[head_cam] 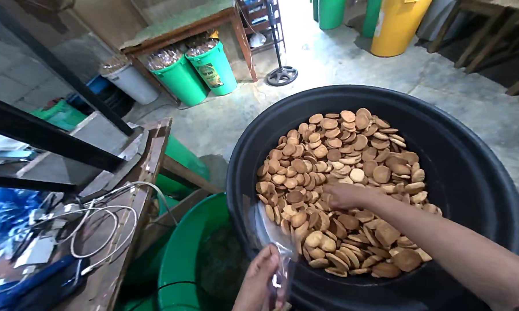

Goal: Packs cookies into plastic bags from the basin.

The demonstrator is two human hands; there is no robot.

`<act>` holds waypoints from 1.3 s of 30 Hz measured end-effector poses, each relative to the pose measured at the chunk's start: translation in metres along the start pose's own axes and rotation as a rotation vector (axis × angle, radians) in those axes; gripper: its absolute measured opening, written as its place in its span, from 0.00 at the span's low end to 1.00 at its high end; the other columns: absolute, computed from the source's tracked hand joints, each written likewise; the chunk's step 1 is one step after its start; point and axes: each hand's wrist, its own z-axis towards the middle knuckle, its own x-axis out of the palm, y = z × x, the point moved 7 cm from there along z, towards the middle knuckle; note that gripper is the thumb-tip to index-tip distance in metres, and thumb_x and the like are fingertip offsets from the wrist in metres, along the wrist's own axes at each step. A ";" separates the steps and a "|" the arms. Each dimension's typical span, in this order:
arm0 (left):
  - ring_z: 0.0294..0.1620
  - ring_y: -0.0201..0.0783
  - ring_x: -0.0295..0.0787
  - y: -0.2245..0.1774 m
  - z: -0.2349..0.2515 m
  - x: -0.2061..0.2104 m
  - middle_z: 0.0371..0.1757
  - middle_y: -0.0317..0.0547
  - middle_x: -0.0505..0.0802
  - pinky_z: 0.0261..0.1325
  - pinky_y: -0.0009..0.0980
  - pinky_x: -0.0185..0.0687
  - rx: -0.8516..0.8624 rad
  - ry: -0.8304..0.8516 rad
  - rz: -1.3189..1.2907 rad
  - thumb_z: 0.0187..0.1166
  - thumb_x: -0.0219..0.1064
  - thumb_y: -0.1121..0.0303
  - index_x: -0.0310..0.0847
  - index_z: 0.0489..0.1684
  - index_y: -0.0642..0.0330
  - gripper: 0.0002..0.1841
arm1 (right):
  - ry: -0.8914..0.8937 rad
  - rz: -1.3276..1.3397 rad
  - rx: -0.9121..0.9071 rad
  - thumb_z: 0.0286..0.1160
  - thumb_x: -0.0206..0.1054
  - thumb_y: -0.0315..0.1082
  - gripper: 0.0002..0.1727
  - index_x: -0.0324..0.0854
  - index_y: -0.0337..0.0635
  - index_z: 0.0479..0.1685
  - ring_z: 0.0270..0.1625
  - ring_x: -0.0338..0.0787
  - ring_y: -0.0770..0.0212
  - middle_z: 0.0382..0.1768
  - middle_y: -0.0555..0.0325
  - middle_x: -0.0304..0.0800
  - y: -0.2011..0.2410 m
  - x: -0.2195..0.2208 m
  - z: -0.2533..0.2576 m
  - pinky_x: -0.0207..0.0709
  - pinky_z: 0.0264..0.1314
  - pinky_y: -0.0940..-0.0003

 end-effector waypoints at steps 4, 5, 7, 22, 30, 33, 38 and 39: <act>0.13 0.20 0.72 -0.026 0.034 0.005 0.20 0.28 0.80 0.16 0.14 0.71 0.163 -0.126 -0.252 0.94 0.42 0.54 0.78 0.35 0.50 0.21 | 0.074 0.173 0.054 0.80 0.70 0.36 0.33 0.66 0.28 0.80 0.70 0.81 0.26 0.66 0.23 0.81 -0.006 0.008 0.007 0.68 0.73 0.28; 0.11 0.19 0.70 -0.038 0.045 0.006 0.18 0.28 0.78 0.14 0.14 0.69 0.180 -0.168 -0.287 0.95 0.35 0.55 0.75 0.34 0.51 0.24 | 0.091 0.180 0.043 0.80 0.70 0.35 0.32 0.67 0.27 0.79 0.69 0.82 0.28 0.65 0.24 0.82 -0.005 0.007 0.006 0.69 0.73 0.29; 0.08 0.19 0.68 -0.069 0.071 0.013 0.15 0.28 0.77 0.12 0.12 0.66 0.235 -0.224 -0.316 0.96 0.29 0.55 0.71 0.29 0.51 0.27 | 0.109 0.177 0.021 0.80 0.70 0.34 0.30 0.68 0.26 0.77 0.70 0.82 0.30 0.67 0.26 0.82 -0.003 0.006 0.005 0.69 0.75 0.31; 0.25 0.34 0.86 -0.147 0.196 -0.033 0.28 0.44 0.87 0.31 0.32 0.87 0.671 -0.613 0.379 0.83 0.62 0.76 0.74 0.31 0.64 0.08 | -0.124 0.230 0.050 0.79 0.70 0.32 0.26 0.74 0.33 0.75 0.70 0.83 0.33 0.66 0.30 0.83 -0.023 -0.017 0.018 0.71 0.76 0.34; 0.50 0.48 0.94 -0.157 0.181 -0.009 0.53 0.66 0.92 0.57 0.42 0.88 0.587 -0.575 0.618 0.85 0.62 0.75 0.63 0.76 0.79 0.24 | -0.191 0.238 -0.047 0.75 0.73 0.27 0.28 0.75 0.28 0.74 0.62 0.87 0.34 0.61 0.27 0.86 0.061 -0.056 0.044 0.76 0.70 0.37; 0.50 0.52 0.93 -0.159 0.175 -0.007 0.50 0.67 0.92 0.58 0.46 0.87 0.614 -0.554 0.608 0.85 0.63 0.74 0.66 0.71 0.80 0.21 | -0.278 0.296 -0.077 0.78 0.70 0.30 0.28 0.72 0.20 0.73 0.68 0.84 0.35 0.66 0.24 0.82 0.097 -0.075 0.071 0.71 0.76 0.39; 0.55 0.54 0.92 -0.157 0.181 -0.008 0.55 0.67 0.91 0.64 0.46 0.85 0.679 -0.489 0.687 0.87 0.58 0.76 0.77 0.65 0.77 0.15 | -0.415 0.101 -0.194 0.64 0.78 0.47 0.40 0.76 0.21 0.69 0.63 0.86 0.32 0.59 0.23 0.85 0.040 -0.064 0.150 0.78 0.66 0.34; 0.54 0.54 0.92 -0.156 0.183 -0.007 0.53 0.67 0.91 0.64 0.46 0.84 0.717 -0.478 0.699 0.87 0.57 0.78 0.80 0.61 0.78 0.13 | -0.322 0.066 -0.051 0.64 0.78 0.44 0.39 0.75 0.23 0.70 0.69 0.82 0.32 0.64 0.24 0.83 0.043 -0.066 0.151 0.72 0.74 0.34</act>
